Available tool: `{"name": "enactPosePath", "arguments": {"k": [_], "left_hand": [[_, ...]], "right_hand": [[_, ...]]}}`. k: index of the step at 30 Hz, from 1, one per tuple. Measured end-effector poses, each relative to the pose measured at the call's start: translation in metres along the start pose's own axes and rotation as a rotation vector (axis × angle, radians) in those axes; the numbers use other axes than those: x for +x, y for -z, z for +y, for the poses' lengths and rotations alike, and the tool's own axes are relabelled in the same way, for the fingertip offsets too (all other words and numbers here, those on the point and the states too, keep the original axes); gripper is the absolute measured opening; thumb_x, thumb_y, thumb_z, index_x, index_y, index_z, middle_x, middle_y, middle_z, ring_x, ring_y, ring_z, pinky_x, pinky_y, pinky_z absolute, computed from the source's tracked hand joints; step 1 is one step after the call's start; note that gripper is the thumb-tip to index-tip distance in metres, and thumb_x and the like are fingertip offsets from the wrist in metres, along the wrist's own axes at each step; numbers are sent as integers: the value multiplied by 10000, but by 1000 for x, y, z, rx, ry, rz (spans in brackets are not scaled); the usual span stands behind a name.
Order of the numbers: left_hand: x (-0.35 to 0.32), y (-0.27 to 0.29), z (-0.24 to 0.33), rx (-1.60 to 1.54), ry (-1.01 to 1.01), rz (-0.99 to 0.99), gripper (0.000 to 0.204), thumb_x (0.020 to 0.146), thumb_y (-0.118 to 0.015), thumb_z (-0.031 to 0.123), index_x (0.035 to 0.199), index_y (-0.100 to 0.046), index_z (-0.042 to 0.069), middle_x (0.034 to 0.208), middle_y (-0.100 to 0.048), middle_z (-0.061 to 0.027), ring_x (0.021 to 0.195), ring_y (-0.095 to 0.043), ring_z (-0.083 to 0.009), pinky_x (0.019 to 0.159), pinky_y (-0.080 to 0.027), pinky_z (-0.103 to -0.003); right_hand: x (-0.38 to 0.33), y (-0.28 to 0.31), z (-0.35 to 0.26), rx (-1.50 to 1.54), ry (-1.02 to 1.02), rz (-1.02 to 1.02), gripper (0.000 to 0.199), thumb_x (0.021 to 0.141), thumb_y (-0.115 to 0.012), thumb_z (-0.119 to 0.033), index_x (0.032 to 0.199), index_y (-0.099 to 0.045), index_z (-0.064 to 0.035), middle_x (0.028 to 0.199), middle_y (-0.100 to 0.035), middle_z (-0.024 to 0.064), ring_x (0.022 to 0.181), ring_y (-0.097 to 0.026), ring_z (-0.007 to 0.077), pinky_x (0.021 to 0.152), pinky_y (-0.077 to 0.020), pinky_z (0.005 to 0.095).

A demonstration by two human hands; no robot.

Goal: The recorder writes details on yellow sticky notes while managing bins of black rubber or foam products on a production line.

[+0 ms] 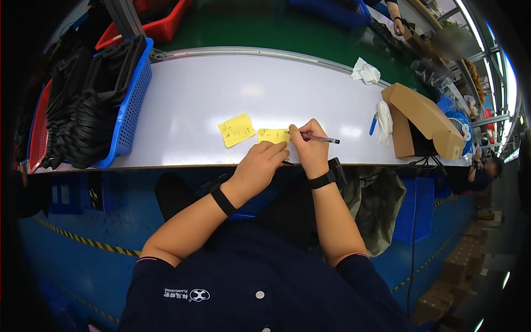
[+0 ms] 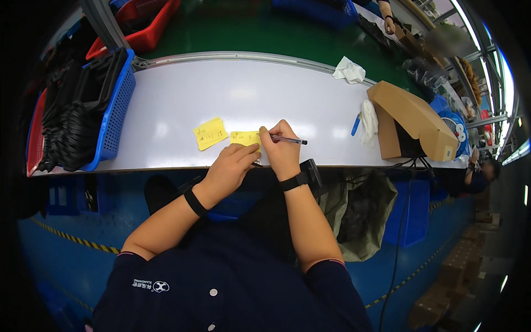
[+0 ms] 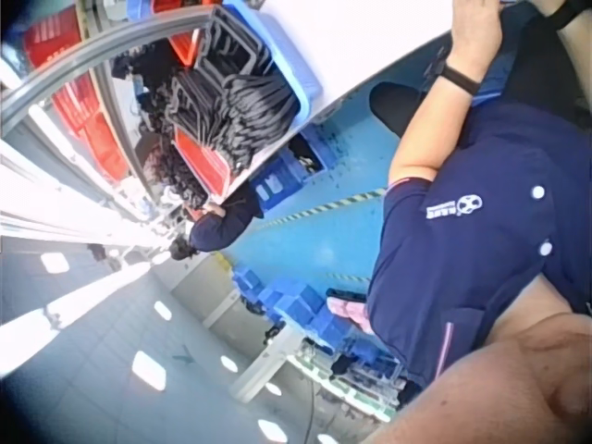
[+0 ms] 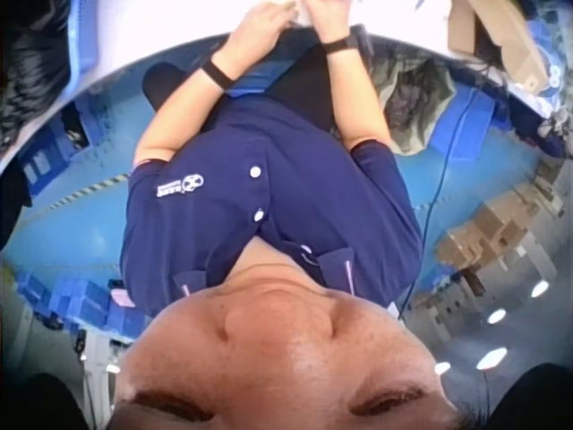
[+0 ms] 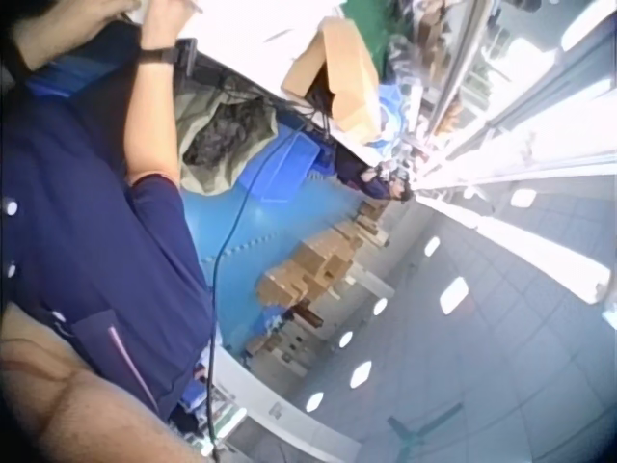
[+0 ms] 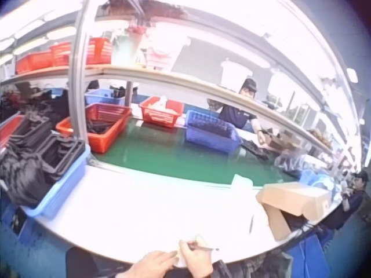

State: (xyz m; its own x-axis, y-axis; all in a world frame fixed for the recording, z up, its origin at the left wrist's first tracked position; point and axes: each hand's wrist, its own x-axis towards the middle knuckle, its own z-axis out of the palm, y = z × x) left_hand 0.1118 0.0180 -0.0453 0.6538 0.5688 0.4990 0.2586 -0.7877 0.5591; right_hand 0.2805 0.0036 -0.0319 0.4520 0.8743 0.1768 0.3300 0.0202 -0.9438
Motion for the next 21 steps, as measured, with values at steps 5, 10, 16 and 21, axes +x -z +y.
{"name": "enactPosePath", "arguments": {"k": [5,10,16,21], "left_hand": [[0,2,1,16,-9,9,389,747,-713,30,1133,-664,27,1182,-651,-88,994,-585,-278,876,-489,-385],[0,3,2,23,-9,-1,391,748,-713,33,1136,-666,25,1184,-652,-82,1005,-582,-276,884,-486,-382],[-1,2,1,25,3,-12,390,749,-712,33,1136,-668,25,1188,-653,-78,1020,-579,-276,899,-480,-383],[-1,2,0,13,8,-11,396,747,-715,33,1139,-667,27,1188,-652,-78,1020,-579,-277,898,-479,-385]], "right_hand": [[-2,1,4,-21,18,-1,294,849,-713,-139,694,-490,-26,580,-519,17,552,-440,72,514,-383,264],[-2,1,3,-49,48,-12,301,849,-710,-145,686,-485,-27,576,-518,19,546,-436,74,512,-383,267],[-2,0,2,-78,56,-5,294,848,-705,-138,690,-483,-26,562,-508,32,535,-441,82,507,-390,276],[-2,1,4,-125,79,-13,284,838,-694,-115,685,-472,-26,553,-503,33,526,-438,86,500,-391,281]]}}
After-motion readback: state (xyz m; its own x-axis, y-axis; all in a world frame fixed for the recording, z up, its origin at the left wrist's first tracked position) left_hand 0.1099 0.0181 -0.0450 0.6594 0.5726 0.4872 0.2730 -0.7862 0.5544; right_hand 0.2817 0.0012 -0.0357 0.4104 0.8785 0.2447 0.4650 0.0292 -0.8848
